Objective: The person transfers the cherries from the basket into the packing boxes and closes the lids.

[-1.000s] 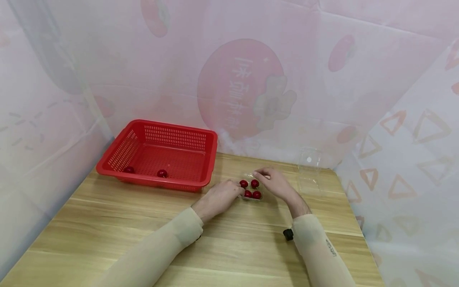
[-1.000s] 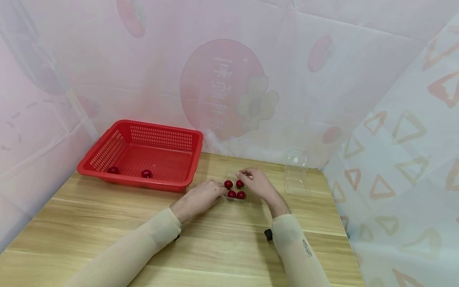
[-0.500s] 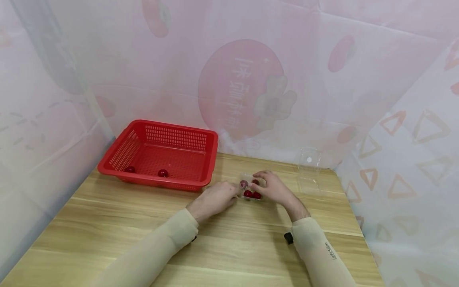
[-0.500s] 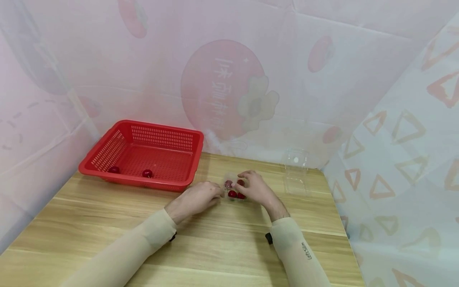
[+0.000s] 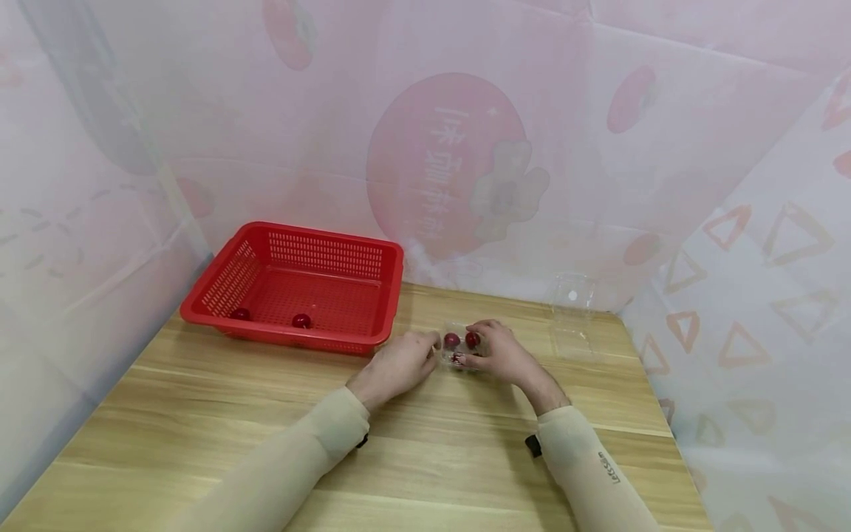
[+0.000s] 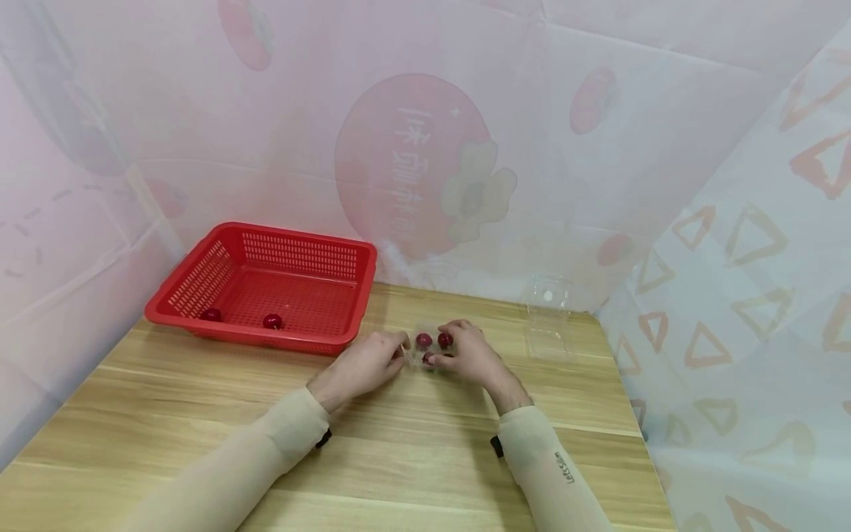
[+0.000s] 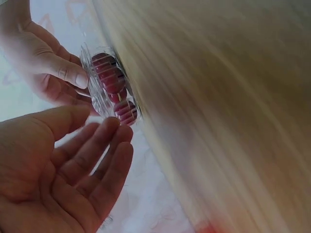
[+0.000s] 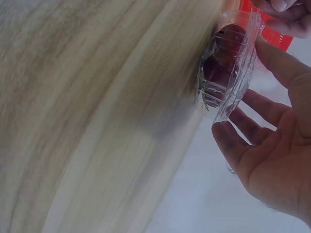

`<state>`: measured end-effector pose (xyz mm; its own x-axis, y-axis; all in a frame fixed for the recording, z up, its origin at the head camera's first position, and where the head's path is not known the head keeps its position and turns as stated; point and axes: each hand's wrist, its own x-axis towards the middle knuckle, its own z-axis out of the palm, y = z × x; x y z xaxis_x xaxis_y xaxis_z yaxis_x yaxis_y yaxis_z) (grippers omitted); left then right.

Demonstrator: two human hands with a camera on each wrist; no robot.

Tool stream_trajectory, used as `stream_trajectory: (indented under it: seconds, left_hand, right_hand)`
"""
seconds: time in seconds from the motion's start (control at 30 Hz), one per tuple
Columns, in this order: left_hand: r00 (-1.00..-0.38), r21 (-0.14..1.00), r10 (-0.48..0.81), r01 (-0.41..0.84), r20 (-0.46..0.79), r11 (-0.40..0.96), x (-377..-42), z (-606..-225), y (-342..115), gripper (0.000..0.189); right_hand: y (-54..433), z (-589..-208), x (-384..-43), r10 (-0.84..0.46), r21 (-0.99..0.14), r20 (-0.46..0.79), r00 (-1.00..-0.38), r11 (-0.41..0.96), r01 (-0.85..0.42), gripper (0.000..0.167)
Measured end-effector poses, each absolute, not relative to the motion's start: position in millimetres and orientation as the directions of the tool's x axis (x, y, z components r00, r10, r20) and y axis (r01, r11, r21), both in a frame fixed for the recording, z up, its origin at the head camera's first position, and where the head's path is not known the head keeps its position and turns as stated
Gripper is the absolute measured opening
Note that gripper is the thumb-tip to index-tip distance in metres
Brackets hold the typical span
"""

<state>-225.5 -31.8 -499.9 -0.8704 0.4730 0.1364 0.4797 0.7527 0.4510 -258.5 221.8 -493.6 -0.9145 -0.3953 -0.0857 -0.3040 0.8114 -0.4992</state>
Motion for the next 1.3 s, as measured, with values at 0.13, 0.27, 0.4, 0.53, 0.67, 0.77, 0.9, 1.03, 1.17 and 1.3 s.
stream_trajectory:
  seconds: [0.13,0.27,0.4,0.53,0.67,0.77,0.9,1.03,1.17,1.3]
  left_hand:
    - [-0.905,0.550,0.417,0.391,0.083,0.738,-228.7,-503.2,-26.6,0.030]
    - [-0.924,0.621,0.382,0.297,-0.005,0.726,-233.6,-506.5,-20.3,0.046]
    - [-0.926,0.685,0.372,0.230,-0.064,0.691,-243.2,-513.8,-16.3,0.057]
    - [-0.907,0.832,0.407,0.143,-0.107,0.536,-273.2,-555.4,-16.9,0.069]
    - [-0.890,0.949,0.416,-0.055,-0.188,0.310,-271.6,-547.3,-17.4,0.071]
    - [-0.885,0.961,0.397,-0.166,-0.244,0.221,-259.6,-522.8,-15.9,0.070]
    - [-0.889,0.961,0.375,-0.203,-0.262,0.190,-259.7,-520.0,-14.3,0.070]
    - [-0.891,0.958,0.359,-0.229,-0.277,0.171,-261.2,-520.5,-13.6,0.069]
    - [-0.893,0.960,0.354,-0.238,-0.276,0.147,-262.5,-523.5,-13.0,0.069]
    - [-0.901,0.962,0.344,-0.228,-0.266,0.148,-263.3,-525.5,-13.1,0.068]
  right_hand:
    - [221.0,-493.4,-257.5,-0.391,-0.502,-0.081,-0.917,0.811,-0.301,0.073]
    - [219.6,-491.4,-256.1,-0.389,-0.503,-0.080,-0.918,0.811,-0.299,0.073]
    - [218.9,-491.9,-257.2,-0.388,-0.497,-0.083,-0.918,0.815,-0.299,0.071]
    - [219.3,-494.3,-260.0,-0.383,-0.497,-0.079,-0.920,0.815,-0.297,0.070]
    - [218.2,-495.2,-263.0,-0.380,-0.494,-0.064,-0.923,0.816,-0.302,0.071]
    - [217.1,-496.7,-265.8,-0.379,-0.483,-0.056,-0.924,0.820,-0.308,0.070]
    - [216.4,-497.4,-268.0,-0.379,-0.478,-0.055,-0.924,0.822,-0.309,0.068]
    - [218.6,-497.0,-267.8,-0.388,-0.490,-0.069,-0.919,0.815,-0.308,0.068]
    - [224.3,-494.4,-262.9,-0.378,-0.522,-0.081,-0.922,0.804,-0.284,0.069]
    - [234.3,-492.8,-257.5,-0.355,-0.575,-0.067,-0.932,0.778,-0.255,0.067]
